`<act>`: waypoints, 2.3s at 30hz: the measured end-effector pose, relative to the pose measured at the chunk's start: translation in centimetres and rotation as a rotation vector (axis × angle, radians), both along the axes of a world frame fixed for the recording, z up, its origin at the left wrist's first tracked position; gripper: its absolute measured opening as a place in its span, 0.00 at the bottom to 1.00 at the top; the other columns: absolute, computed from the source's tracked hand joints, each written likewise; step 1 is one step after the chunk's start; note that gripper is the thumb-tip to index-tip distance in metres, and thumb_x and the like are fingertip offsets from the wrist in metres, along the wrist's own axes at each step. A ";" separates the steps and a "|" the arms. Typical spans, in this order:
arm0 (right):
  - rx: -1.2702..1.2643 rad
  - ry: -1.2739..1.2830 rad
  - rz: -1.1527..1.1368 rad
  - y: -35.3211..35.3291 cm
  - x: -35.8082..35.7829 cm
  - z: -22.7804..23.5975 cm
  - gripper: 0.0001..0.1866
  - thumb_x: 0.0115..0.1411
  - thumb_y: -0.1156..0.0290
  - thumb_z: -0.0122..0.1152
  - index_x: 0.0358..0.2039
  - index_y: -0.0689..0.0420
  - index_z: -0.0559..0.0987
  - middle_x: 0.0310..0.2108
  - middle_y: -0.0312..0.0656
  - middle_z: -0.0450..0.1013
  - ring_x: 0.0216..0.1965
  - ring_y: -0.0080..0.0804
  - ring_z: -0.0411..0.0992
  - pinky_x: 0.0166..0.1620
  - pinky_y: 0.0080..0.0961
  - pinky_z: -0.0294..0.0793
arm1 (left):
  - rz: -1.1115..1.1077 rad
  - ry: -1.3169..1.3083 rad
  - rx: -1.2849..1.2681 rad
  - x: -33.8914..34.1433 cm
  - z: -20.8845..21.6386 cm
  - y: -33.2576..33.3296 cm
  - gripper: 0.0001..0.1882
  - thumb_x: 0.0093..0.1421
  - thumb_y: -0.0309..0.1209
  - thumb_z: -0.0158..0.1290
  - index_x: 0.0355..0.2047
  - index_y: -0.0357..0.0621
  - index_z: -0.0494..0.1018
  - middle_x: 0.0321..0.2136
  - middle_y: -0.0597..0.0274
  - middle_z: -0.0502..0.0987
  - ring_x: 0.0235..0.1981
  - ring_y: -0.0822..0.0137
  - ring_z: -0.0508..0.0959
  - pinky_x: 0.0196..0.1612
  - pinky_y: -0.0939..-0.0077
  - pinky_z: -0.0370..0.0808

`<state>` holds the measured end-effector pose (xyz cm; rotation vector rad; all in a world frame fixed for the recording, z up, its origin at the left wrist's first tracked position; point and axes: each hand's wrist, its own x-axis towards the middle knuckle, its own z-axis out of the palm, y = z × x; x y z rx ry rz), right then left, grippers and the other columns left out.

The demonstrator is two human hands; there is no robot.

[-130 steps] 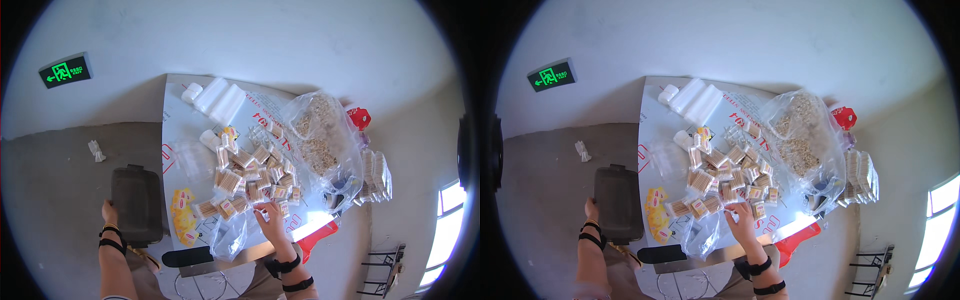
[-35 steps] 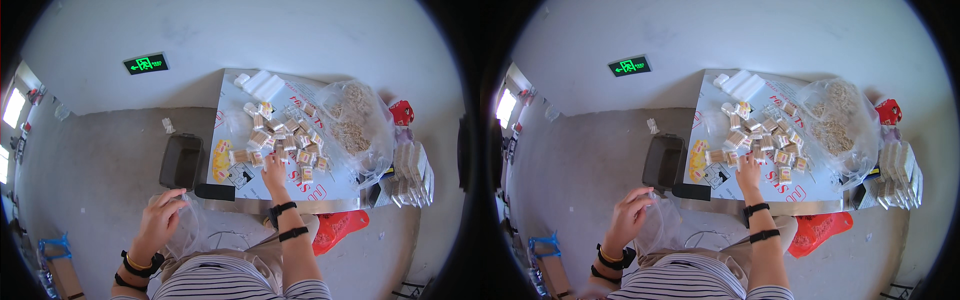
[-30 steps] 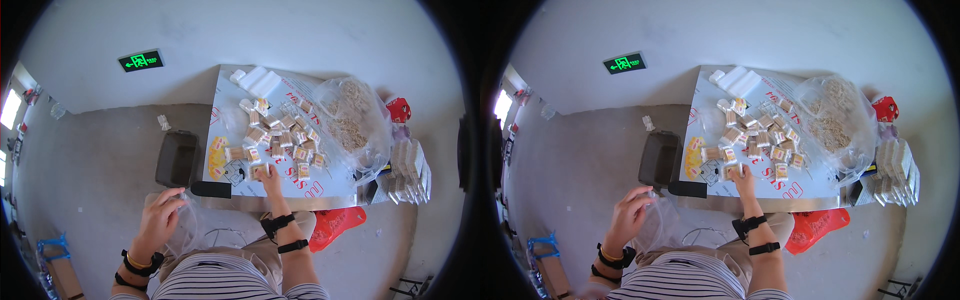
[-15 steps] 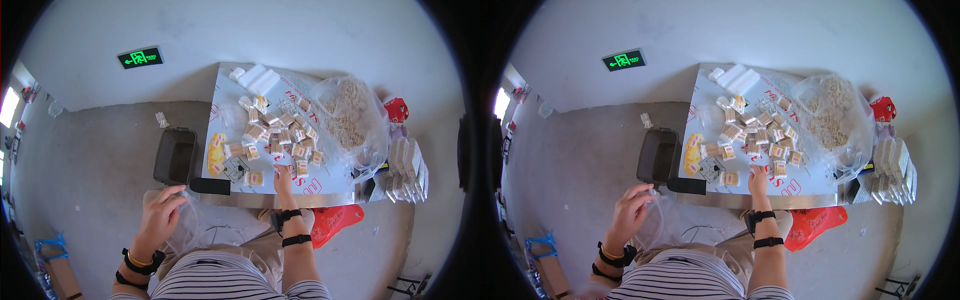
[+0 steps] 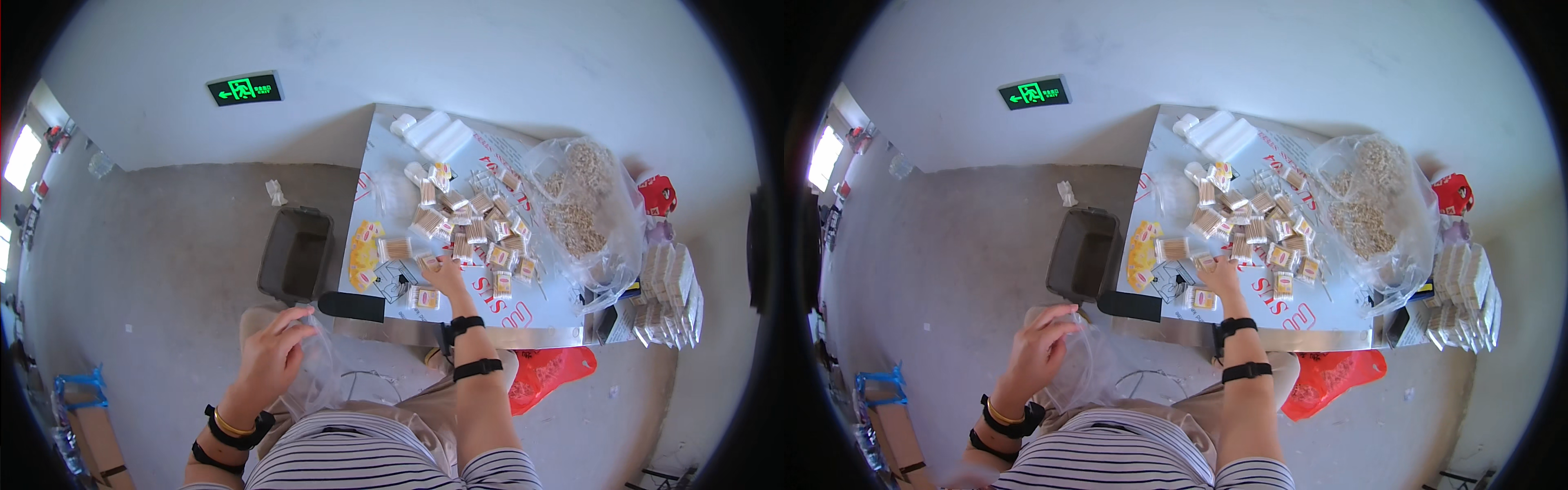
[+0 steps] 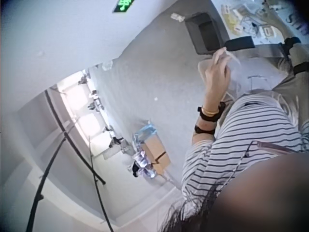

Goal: Packaging small rectangular items into plastic bags.

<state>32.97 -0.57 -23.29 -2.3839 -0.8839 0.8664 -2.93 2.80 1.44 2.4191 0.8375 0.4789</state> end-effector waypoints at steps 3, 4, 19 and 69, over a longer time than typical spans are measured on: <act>0.174 -0.223 0.218 -2.7 1.5 -0.6 0.27 0.46 0.69 0.66 0.49 0.56 0.71 0.50 0.49 0.65 0.54 0.48 0.64 0.56 0.35 0.67 | -0.013 0.018 -0.053 0.4 0.1 -0.1 0.13 0.50 0.15 0.49 0.35 0.39 0.77 0.47 0.54 0.76 0.39 0.56 0.79 0.36 0.72 0.76; 0.242 -0.219 0.278 -3.5 2.1 -1.0 0.29 0.45 0.75 0.64 0.51 0.52 0.71 0.50 0.47 0.65 0.56 0.47 0.63 0.57 0.35 0.66 | -0.029 0.021 -0.059 0.7 0.2 -0.2 0.12 0.51 0.15 0.49 0.35 0.39 0.77 0.47 0.54 0.76 0.39 0.56 0.78 0.37 0.72 0.75; 0.239 -0.453 0.615 -6.5 -2.1 -0.2 0.39 0.40 0.54 0.74 0.55 0.41 0.71 0.65 0.48 0.51 0.68 0.51 0.46 0.66 0.46 0.50 | -0.088 0.008 0.016 1.5 -0.3 -0.9 0.12 0.51 0.17 0.51 0.36 0.41 0.76 0.48 0.59 0.74 0.34 0.59 0.79 0.35 0.71 0.75; 0.432 -0.509 0.146 -12.7 -7.5 -2.4 0.29 0.38 0.60 0.73 0.42 0.55 0.74 0.58 0.53 0.54 0.59 0.54 0.53 0.62 0.46 0.55 | -0.233 0.055 0.163 6.6 0.2 -2.9 0.10 0.52 0.20 0.52 0.36 0.42 0.74 0.46 0.61 0.74 0.29 0.62 0.78 0.34 0.69 0.75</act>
